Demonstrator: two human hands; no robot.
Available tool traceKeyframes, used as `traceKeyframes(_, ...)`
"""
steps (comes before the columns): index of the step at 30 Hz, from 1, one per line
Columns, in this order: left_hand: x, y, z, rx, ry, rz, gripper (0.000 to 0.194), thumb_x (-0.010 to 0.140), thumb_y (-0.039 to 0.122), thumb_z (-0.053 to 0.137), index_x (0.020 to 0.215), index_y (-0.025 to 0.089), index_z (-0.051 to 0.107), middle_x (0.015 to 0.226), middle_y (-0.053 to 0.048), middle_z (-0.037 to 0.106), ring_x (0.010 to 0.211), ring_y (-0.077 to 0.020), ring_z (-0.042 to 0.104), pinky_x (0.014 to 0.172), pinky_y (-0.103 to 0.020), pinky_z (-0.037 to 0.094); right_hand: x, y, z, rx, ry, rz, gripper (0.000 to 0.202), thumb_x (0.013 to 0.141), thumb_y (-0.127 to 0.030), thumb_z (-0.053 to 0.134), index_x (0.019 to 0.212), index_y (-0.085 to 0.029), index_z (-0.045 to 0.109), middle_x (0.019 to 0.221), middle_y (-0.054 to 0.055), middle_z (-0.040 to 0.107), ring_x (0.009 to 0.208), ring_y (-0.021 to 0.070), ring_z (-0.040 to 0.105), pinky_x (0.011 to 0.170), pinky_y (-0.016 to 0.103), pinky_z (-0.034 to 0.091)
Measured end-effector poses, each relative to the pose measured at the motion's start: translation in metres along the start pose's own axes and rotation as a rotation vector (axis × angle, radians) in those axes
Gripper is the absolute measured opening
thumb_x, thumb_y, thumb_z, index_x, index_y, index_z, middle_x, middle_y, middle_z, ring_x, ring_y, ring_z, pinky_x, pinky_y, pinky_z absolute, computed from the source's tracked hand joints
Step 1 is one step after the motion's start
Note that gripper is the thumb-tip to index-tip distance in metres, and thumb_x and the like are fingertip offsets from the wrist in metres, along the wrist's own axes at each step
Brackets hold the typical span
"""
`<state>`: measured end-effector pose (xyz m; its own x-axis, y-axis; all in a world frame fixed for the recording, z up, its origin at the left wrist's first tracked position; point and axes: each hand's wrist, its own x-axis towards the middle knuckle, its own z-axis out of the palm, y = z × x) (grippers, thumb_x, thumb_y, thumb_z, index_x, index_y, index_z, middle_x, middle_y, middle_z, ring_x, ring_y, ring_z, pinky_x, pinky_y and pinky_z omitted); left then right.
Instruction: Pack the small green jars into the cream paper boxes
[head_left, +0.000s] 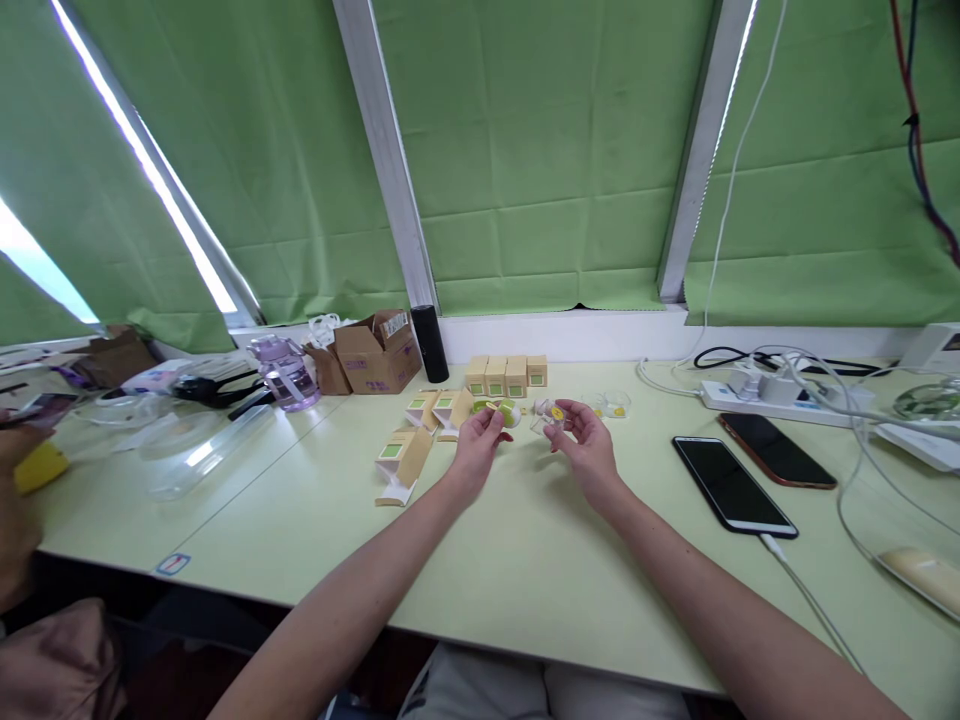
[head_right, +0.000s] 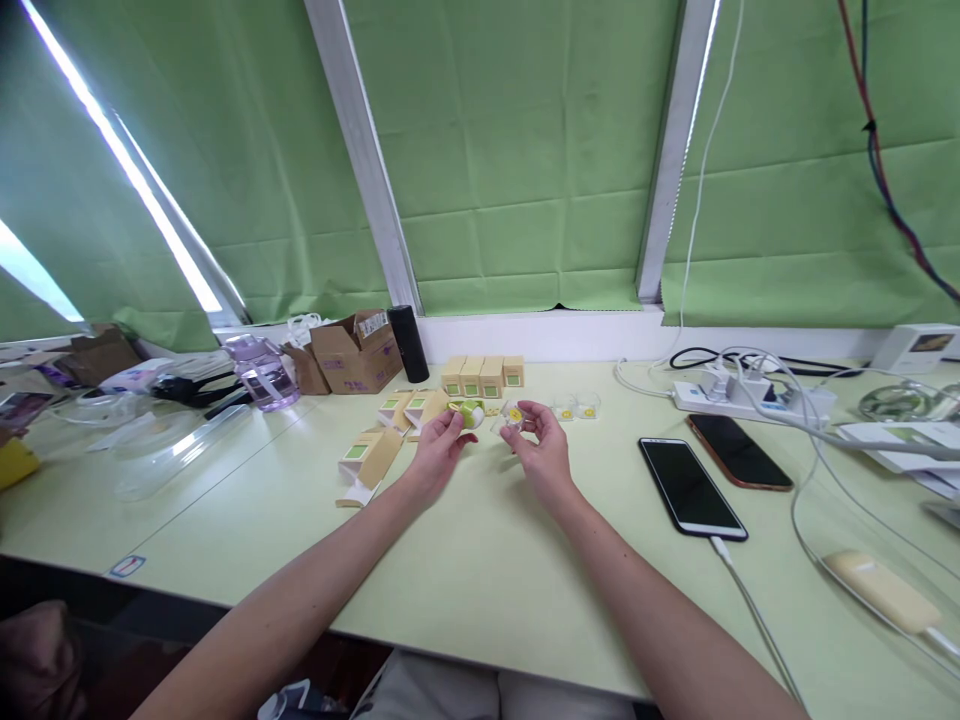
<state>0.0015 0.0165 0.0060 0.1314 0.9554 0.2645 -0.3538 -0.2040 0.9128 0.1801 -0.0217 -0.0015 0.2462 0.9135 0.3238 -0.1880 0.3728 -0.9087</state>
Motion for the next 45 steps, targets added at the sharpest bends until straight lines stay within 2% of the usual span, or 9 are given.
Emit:
traceKeyframes(4, -0.001, 0.0, -0.001, -0.034, -0.027, 0.001, 0.048, 0.073, 0.057, 0.089, 0.095, 0.017, 0.072, 0.1, -0.005, 0.068, 0.09, -0.015, 0.061, 0.075, -0.026, 0.053, -0.003, 0.0, 0.002, -0.11, -0.021, -0.003, 0.056, 0.068, -0.047, 0.087, 0.114, -0.022, 0.068, 0.117, 0.011, 0.07, 0.103, 0.0256, 0.064, 0.073, 0.036, 0.06)
traceKeyframes(13, -0.001, -0.004, -0.002, -0.095, -0.097, 0.0, 0.044, 0.077, 0.047, 0.089, 0.106, 0.019, 0.072, 0.108, -0.006, 0.069, 0.092, -0.0149, 0.063, 0.082, -0.029, 0.053, -0.008, 0.005, 0.005, -0.219, -0.078, -0.003, 0.047, 0.067, -0.036, 0.082, 0.112, -0.026, 0.072, 0.116, 0.008, 0.071, 0.105, 0.0267, 0.063, 0.069, 0.035, 0.059)
traceKeyframes(17, -0.001, -0.003, -0.002, -0.1, -0.12, -0.007, 0.044, 0.078, 0.045, 0.089, 0.111, 0.019, 0.073, 0.112, -0.007, 0.07, 0.093, -0.0153, 0.063, 0.085, -0.03, 0.052, -0.007, 0.008, 0.004, -0.245, -0.075, 0.003, 0.048, 0.066, -0.038, 0.083, 0.112, -0.024, 0.072, 0.111, 0.008, 0.072, 0.095, 0.0246, 0.061, 0.066, 0.034, 0.057)
traceKeyframes(24, -0.004, -0.001, -0.001, -0.108, -0.123, -0.027, 0.048, 0.077, 0.044, 0.09, 0.114, 0.019, 0.073, 0.112, -0.007, 0.072, 0.094, -0.0161, 0.065, 0.088, -0.03, 0.05, -0.006, 0.009, 0.008, -0.14, -0.088, 0.048, 0.056, 0.061, -0.048, 0.089, 0.107, -0.022, 0.071, 0.104, 0.008, 0.073, 0.077, 0.0183, 0.059, 0.061, 0.032, 0.055)
traceKeyframes(32, -0.005, 0.0, 0.002, -0.101, -0.148, -0.044, 0.056, 0.074, 0.046, 0.092, 0.118, 0.017, 0.074, 0.11, -0.008, 0.073, 0.098, -0.0176, 0.065, 0.094, -0.031, 0.049, -0.005, 0.007, 0.009, -0.045, -0.115, 0.084, 0.061, 0.059, -0.053, 0.091, 0.105, -0.02, 0.069, 0.094, 0.006, 0.072, 0.071, 0.0177, 0.058, 0.057, 0.032, 0.053)
traceKeyframes(39, -0.004, -0.001, 0.001, -0.096, -0.17, -0.041, 0.055, 0.074, 0.045, 0.092, 0.119, 0.019, 0.074, 0.11, -0.007, 0.074, 0.101, -0.018, 0.065, 0.098, -0.031, 0.047, -0.005, 0.008, 0.008, -0.038, -0.13, 0.106, 0.06, 0.059, -0.052, 0.092, 0.104, -0.021, 0.069, 0.089, 0.004, 0.071, 0.069, 0.0175, 0.058, 0.056, 0.032, 0.054)
traceKeyframes(45, -0.006, 0.0, 0.002, -0.063, -0.173, -0.036, 0.056, 0.074, 0.046, 0.092, 0.12, 0.019, 0.075, 0.119, -0.009, 0.074, 0.109, -0.0202, 0.066, 0.102, -0.032, 0.047, -0.005, 0.008, 0.009, -0.027, -0.12, 0.105, 0.062, 0.057, -0.054, 0.093, 0.104, -0.02, 0.068, 0.09, 0.005, 0.071, 0.069, 0.0175, 0.058, 0.056, 0.032, 0.055)
